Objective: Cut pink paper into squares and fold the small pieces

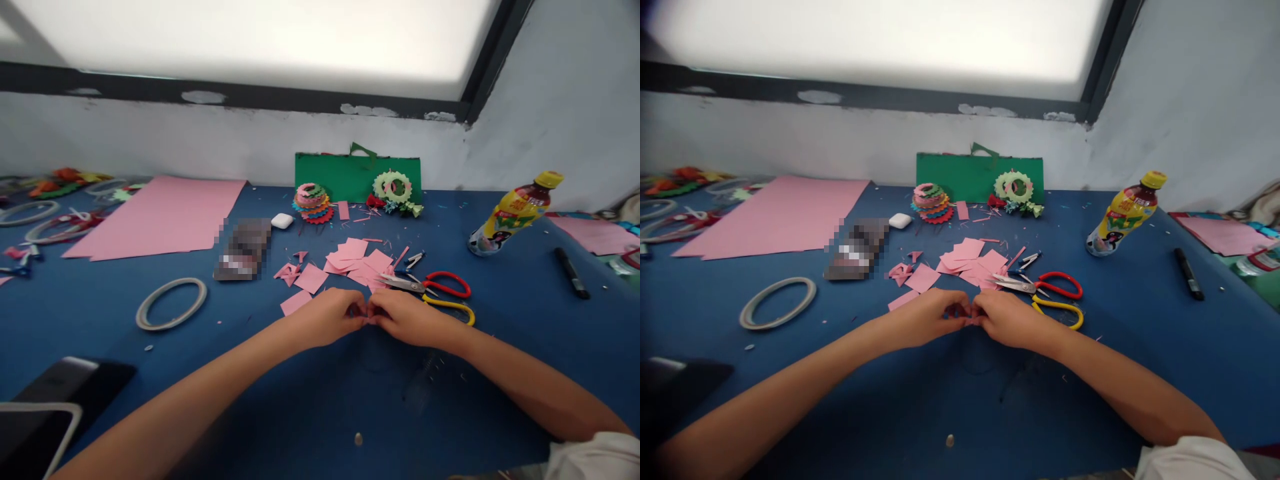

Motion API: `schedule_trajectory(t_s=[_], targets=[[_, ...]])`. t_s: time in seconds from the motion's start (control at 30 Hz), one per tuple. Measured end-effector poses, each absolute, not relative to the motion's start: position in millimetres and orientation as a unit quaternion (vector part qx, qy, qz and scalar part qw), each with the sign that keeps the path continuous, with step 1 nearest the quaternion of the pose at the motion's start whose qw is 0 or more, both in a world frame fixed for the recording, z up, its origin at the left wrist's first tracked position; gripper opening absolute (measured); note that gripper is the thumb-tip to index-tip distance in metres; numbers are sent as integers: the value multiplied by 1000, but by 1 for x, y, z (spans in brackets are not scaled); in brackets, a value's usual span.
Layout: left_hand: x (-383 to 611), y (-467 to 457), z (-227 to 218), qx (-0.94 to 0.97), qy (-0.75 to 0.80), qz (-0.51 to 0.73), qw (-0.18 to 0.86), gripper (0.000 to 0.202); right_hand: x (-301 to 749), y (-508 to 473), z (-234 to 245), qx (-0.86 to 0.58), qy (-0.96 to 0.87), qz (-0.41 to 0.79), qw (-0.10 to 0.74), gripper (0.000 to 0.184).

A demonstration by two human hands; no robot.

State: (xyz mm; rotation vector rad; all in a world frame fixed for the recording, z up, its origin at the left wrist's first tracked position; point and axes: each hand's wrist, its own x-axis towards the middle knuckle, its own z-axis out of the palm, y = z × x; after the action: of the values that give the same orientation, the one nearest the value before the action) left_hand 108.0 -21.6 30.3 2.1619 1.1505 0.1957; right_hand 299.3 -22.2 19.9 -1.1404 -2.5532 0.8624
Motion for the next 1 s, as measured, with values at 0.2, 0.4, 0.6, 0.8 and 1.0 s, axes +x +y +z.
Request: schedule_trajectory(t_s=[0.2, 0.4, 0.6, 0.8, 1.0], targets=[[104, -16, 49, 819, 381, 133, 408, 21, 307, -16, 41, -358, -857, 334, 160, 5], [104, -14, 47, 734, 368, 222, 527, 26, 311, -12, 47, -336, -804, 412, 267, 4], [114, -14, 34, 641, 331, 334, 607, 18, 309, -8, 34, -346, -737, 489, 312, 17], [115, -15, 35, 659, 326, 349, 582, 15, 309, -8, 31, -343, -706, 522, 335, 26], [114, -14, 44, 620, 332, 381, 601, 20, 312, -15, 48, -335, -791, 438, 266, 28]])
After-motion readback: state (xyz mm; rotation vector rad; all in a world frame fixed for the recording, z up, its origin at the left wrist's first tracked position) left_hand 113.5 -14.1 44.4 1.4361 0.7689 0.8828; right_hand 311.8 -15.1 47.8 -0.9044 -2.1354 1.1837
